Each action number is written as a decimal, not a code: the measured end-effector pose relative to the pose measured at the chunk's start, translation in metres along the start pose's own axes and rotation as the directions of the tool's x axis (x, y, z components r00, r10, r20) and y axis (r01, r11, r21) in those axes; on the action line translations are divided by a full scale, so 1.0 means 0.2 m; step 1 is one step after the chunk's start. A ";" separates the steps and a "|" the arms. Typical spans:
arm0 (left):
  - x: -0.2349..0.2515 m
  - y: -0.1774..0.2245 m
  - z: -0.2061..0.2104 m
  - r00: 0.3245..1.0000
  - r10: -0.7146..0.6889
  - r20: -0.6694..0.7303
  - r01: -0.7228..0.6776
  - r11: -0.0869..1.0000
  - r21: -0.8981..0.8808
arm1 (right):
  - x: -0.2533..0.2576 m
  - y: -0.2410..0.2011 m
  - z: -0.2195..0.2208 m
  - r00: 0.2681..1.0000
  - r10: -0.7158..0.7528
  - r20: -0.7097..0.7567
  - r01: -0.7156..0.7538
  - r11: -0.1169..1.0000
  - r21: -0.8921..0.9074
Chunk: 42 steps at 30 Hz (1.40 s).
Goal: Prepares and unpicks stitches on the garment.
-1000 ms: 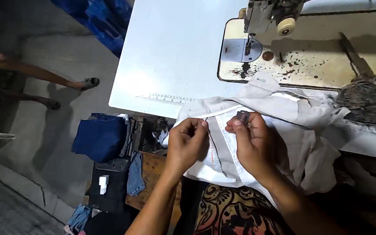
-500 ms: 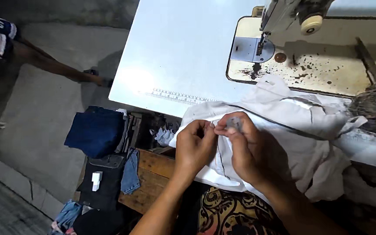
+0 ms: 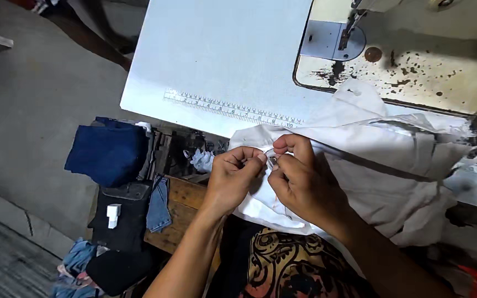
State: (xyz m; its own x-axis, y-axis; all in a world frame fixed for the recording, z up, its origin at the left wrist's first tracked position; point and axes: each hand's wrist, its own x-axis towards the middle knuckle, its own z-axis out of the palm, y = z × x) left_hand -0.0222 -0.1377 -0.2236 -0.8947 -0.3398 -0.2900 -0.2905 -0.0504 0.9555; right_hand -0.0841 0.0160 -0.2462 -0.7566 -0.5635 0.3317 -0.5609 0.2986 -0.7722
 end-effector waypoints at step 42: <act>0.03 -0.05 -0.05 0.992 0.066 0.105 -0.061 0.997 -0.048 | 0.01 -0.03 0.00 0.999 0.029 0.022 -0.026 0.990 -0.138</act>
State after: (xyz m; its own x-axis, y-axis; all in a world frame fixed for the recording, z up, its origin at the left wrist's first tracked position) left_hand -0.0212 -0.1495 -0.2350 -0.9426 -0.2419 -0.2302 -0.2185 -0.0744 0.9730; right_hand -0.0832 0.0125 -0.2412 -0.7648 -0.5716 0.2971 -0.5824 0.4164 -0.6982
